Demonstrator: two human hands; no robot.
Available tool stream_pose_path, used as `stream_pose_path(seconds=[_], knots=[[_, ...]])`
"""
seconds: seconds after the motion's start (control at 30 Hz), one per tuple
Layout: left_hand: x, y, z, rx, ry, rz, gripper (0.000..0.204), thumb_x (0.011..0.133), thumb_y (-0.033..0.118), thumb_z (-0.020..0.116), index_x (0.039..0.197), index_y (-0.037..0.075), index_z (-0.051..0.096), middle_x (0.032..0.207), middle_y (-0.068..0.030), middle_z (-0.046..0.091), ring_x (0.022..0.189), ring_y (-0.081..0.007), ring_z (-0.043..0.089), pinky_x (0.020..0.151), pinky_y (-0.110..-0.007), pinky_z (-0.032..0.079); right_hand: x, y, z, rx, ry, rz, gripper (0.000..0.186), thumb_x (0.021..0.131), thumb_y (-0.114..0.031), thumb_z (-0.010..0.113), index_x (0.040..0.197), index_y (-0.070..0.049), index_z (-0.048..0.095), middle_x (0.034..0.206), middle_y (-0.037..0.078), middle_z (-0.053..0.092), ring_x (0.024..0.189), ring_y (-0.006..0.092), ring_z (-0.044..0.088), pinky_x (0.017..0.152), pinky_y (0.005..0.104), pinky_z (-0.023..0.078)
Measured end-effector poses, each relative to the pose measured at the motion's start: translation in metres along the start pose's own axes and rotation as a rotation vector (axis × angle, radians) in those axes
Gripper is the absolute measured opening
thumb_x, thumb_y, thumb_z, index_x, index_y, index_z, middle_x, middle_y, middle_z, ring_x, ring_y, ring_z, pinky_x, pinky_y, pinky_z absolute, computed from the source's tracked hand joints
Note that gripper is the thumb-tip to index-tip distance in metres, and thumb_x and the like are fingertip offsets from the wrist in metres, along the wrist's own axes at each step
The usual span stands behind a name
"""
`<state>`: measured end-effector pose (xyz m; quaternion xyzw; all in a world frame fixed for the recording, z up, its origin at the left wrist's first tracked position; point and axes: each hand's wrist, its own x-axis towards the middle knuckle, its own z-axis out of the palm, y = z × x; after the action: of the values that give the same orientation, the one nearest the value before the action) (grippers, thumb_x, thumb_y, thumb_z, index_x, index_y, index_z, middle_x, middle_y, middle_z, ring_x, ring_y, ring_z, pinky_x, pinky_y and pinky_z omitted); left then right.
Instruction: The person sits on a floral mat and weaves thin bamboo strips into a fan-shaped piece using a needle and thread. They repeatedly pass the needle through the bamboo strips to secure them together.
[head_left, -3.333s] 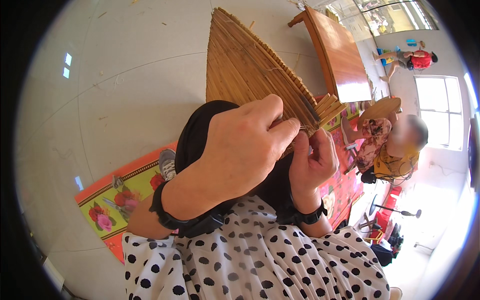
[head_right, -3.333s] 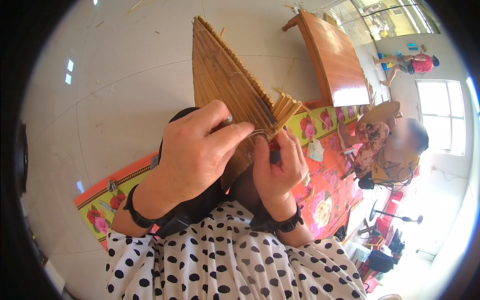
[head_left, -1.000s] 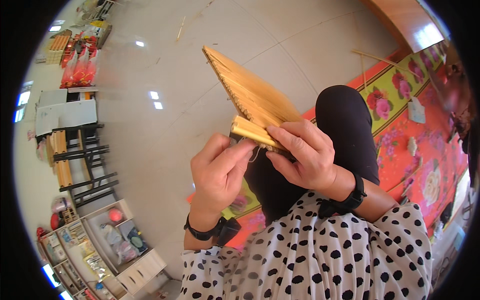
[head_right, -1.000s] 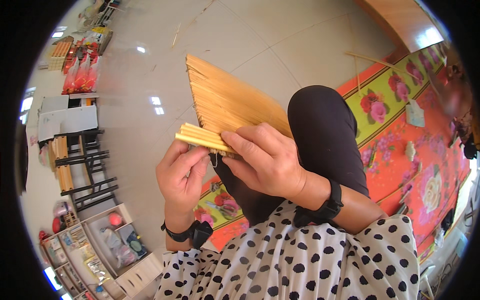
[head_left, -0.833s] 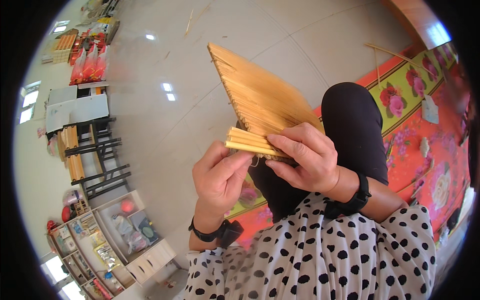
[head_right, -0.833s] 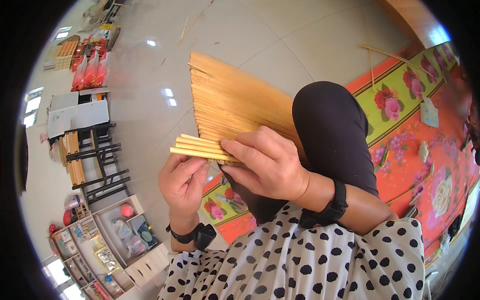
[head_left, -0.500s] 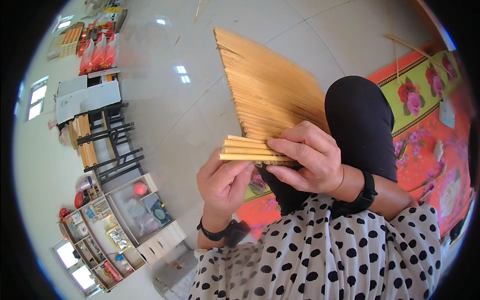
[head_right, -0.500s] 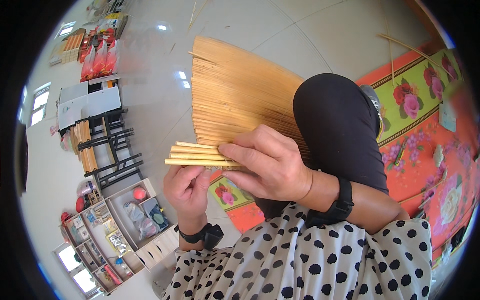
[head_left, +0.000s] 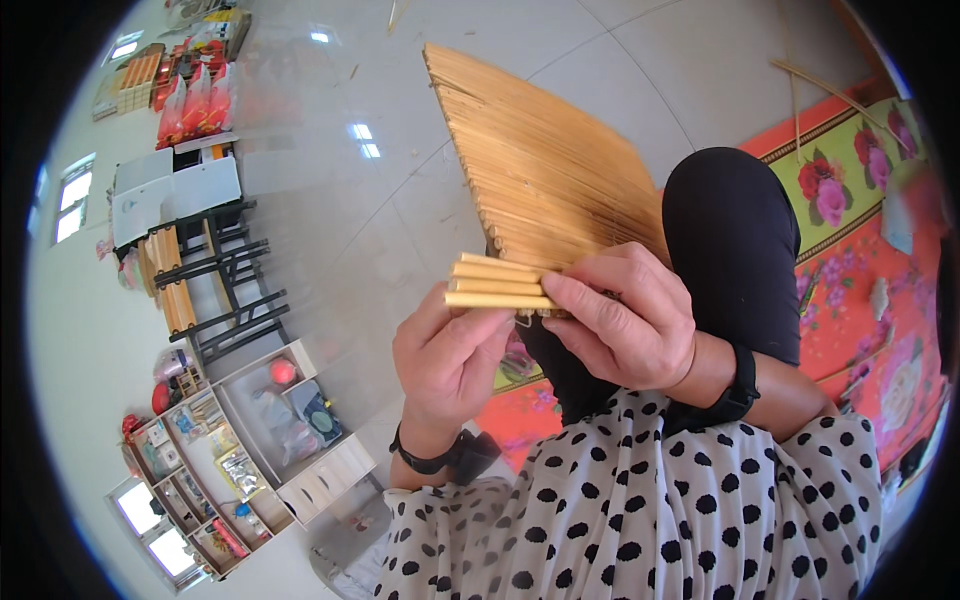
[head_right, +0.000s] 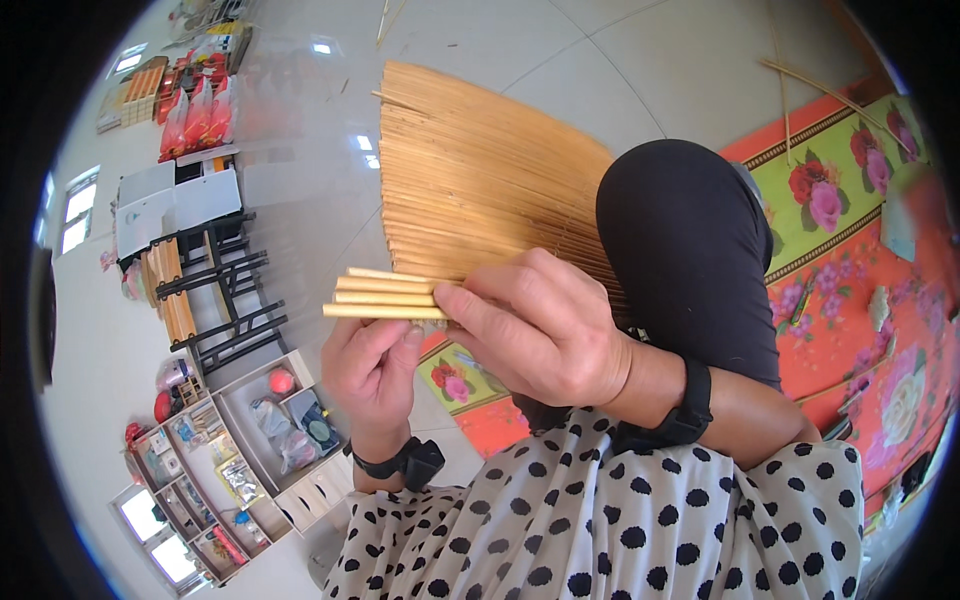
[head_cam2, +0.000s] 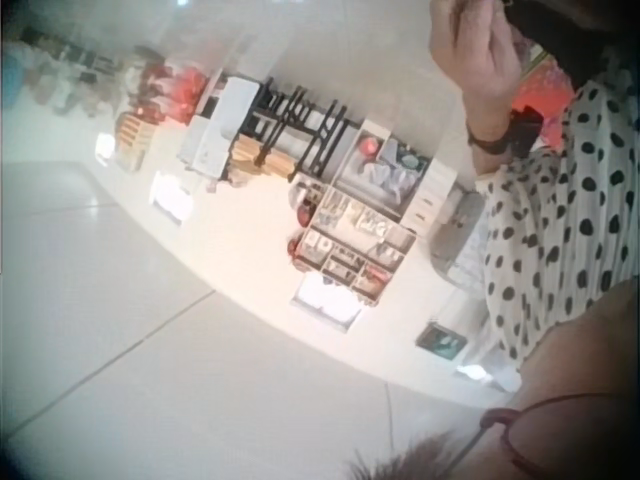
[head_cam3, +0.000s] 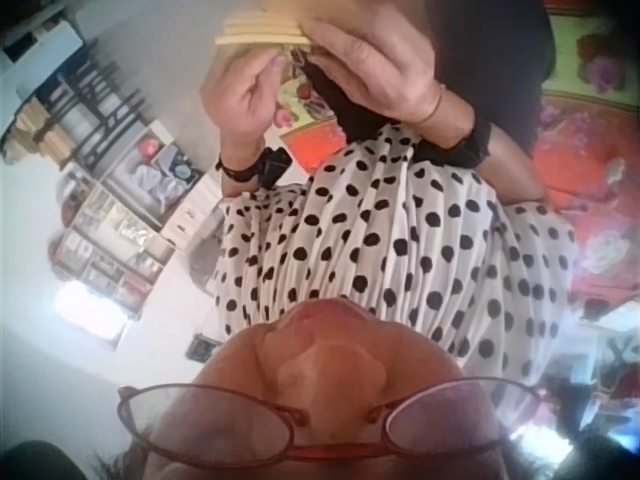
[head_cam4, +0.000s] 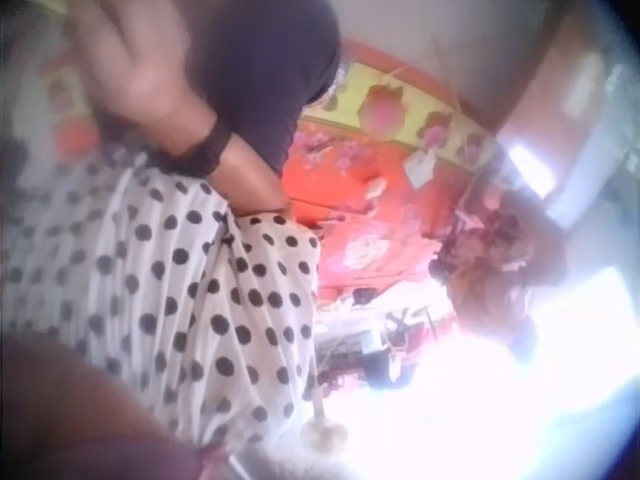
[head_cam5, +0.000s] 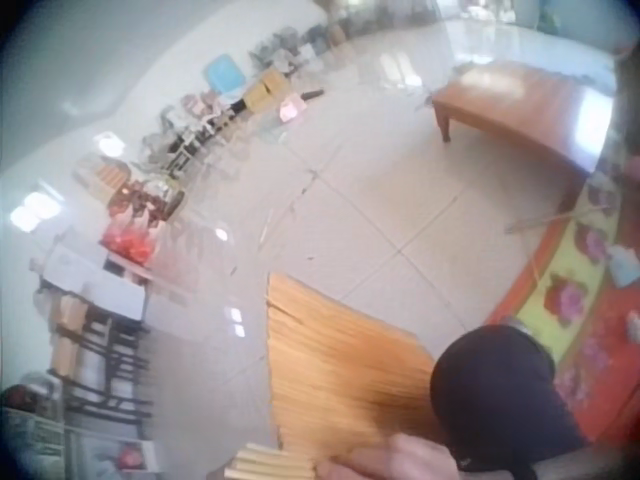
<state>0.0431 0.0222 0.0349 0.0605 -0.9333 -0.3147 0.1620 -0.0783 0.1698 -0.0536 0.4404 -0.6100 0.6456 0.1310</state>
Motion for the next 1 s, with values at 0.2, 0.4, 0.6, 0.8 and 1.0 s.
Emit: stream_pose_path(seconds=[0.2, 0.4, 0.6, 0.8, 1.0], knots=[[0.031, -0.003, 0.006, -0.026, 0.031, 0.138, 0.028, 0.083, -0.009, 0.073, 0.110, 0.000, 0.075, 0.077, -0.0073, 0.053, 0.058, -0.0168, 0.053, 0.051, -0.027, 0.041, 0.015, 0.001, -0.008, -0.129, 0.040, -0.010, 0.049, 0.066, 0.003, 0.085, 0.113, 0.005, 0.072, 0.097, 0.013, 0.066, 0.072, 0.0249, 0.062, 0.059, 0.0330, 0.052], [0.057, -0.008, 0.011, -0.085, 0.016, 0.188, 0.022, 0.084, -0.009, 0.072, 0.104, 0.001, 0.074, 0.077, -0.0072, 0.056, 0.059, -0.0182, 0.056, 0.052, -0.029, 0.043, 0.024, -0.003, -0.014, -0.190, 0.057, 0.070, 0.048, 0.070, 0.005, 0.083, 0.116, 0.004, 0.071, 0.099, 0.014, 0.066, 0.076, 0.0278, 0.064, 0.063, 0.0347, 0.054], [0.069, -0.014, 0.020, -0.139, 0.058, 0.245, 0.014, 0.086, -0.009, 0.071, 0.097, 0.000, 0.071, 0.077, -0.0076, 0.057, 0.060, -0.0178, 0.057, 0.053, -0.029, 0.045, 0.028, -0.004, -0.012, -0.189, 0.086, 0.135, 0.045, 0.072, 0.005, 0.082, 0.115, 0.004, 0.071, 0.100, 0.015, 0.067, 0.077, 0.0289, 0.065, 0.064, 0.0353, 0.054], [0.067, -0.009, 0.020, -0.130, 0.072, 0.179, 0.011, 0.086, -0.008, 0.072, 0.094, -0.001, 0.069, 0.077, -0.0076, 0.058, 0.060, -0.0165, 0.058, 0.053, -0.028, 0.045, 0.028, -0.002, -0.008, -0.183, 0.110, 0.125, 0.044, 0.072, 0.004, 0.082, 0.115, 0.003, 0.071, 0.100, 0.014, 0.067, 0.078, 0.0287, 0.066, 0.065, 0.0353, 0.055], [0.063, -0.011, 0.024, -0.197, 0.095, 0.127, 0.011, 0.087, -0.008, 0.073, 0.094, -0.001, 0.069, 0.078, -0.0064, 0.060, 0.061, -0.0148, 0.058, 0.054, -0.027, 0.045, 0.027, -0.001, -0.008, -0.160, 0.104, 0.131, 0.045, 0.071, 0.004, 0.083, 0.115, 0.003, 0.072, 0.100, 0.013, 0.067, 0.078, 0.0286, 0.066, 0.065, 0.0351, 0.055]])
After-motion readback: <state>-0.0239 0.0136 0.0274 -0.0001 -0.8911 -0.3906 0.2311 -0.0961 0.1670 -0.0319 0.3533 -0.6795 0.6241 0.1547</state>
